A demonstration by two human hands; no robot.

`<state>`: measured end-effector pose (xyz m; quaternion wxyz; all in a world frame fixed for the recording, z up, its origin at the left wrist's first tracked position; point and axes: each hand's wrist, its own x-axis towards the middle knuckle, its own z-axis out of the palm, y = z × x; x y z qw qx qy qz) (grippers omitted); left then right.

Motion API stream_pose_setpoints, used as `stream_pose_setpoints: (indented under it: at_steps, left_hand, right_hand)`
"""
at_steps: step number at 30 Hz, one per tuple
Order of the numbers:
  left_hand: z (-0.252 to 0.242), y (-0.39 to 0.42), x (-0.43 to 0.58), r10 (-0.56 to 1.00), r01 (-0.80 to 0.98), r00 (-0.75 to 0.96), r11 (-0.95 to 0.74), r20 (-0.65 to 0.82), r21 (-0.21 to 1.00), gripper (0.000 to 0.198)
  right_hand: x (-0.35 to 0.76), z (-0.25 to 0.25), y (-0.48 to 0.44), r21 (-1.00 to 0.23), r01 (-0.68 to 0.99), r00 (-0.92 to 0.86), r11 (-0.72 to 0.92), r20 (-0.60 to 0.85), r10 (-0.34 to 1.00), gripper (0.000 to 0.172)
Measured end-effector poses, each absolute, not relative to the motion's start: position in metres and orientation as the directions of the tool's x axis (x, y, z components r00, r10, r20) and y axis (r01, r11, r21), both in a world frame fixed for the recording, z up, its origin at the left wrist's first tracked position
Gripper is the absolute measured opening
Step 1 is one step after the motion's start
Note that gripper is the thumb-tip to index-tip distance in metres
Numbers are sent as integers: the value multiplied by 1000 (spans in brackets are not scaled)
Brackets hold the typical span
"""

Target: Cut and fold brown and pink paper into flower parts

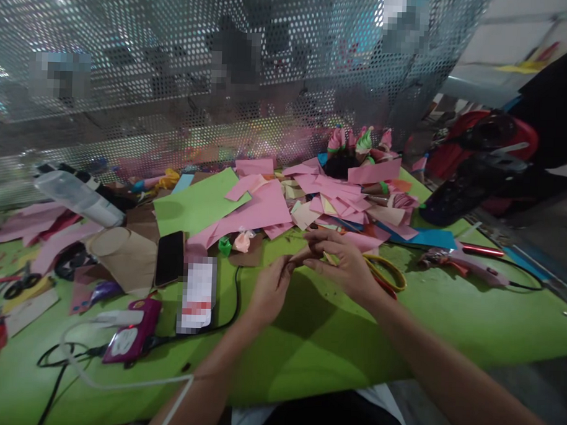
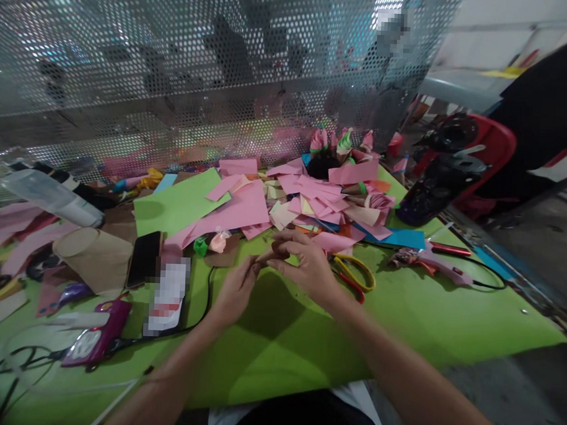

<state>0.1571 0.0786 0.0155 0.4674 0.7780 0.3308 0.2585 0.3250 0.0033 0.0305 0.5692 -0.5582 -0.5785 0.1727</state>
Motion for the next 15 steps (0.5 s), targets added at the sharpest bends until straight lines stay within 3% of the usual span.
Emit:
stream_pose_setpoints:
  at_steps: [15]
  left_hand:
    - [20, 80, 156, 696, 343, 713, -443, 77, 828, 28]
  right_hand:
    - [329, 27, 5, -904, 335, 344, 264, 378, 859, 7]
